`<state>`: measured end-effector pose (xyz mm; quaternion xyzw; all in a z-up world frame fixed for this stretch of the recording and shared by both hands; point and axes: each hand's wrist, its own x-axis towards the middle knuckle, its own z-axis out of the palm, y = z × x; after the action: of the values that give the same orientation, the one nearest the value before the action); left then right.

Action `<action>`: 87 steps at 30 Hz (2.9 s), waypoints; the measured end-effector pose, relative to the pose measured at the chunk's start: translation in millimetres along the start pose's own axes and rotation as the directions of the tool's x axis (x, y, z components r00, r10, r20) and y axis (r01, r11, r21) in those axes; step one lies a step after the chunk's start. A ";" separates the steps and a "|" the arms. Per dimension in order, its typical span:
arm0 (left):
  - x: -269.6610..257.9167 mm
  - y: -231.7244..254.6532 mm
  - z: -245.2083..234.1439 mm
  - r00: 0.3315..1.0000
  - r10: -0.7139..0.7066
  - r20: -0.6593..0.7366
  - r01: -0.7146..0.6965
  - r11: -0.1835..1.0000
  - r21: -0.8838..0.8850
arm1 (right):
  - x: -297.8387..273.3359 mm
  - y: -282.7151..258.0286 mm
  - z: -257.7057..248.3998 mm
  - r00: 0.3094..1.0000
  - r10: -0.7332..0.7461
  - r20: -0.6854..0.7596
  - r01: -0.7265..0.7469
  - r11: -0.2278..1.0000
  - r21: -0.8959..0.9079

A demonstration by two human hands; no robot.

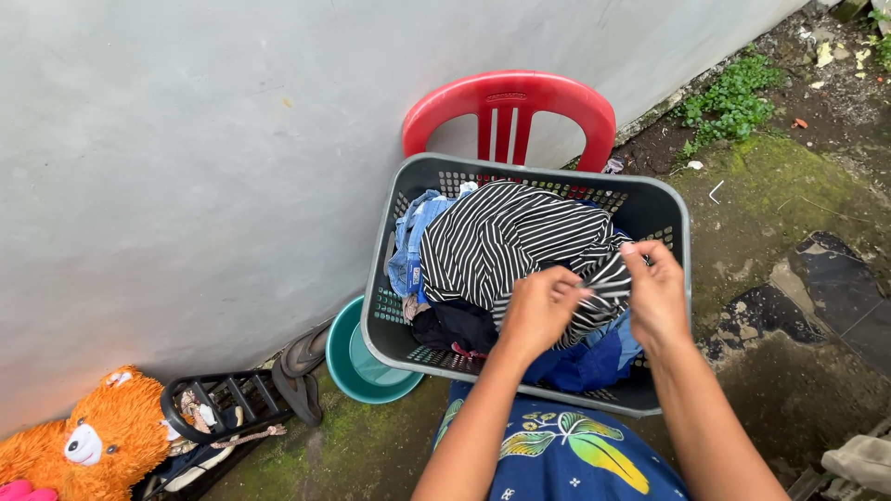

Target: Hang washed clothes on hangers and place them on a drying rack.

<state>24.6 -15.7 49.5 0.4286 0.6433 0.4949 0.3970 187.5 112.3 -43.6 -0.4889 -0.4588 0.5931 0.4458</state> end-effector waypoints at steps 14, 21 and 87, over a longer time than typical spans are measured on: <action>-1.2 -35.2 15.0 0.983 -0.184 -0.026 0.139 0.821 -0.554 | -43.5 -48.5 22.6 0.933 0.187 0.308 -0.194 0.981 -0.011; 7.9 -53.6 11.2 0.972 -0.232 -0.038 0.131 0.667 -0.734 | -33.2 -30.9 17.1 0.905 0.262 0.335 -0.347 0.911 0.222; 6.5 -50.5 -15.1 0.920 -0.387 -0.057 0.391 0.910 0.137 | 28.3 -15.6 -18.0 0.982 0.010 0.188 0.015 0.991 -0.130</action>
<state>0.4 -21.3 2.6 0.3127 0.7557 0.3634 0.4462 203.0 144.7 -34.9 -0.4584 -0.5374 0.6047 0.3681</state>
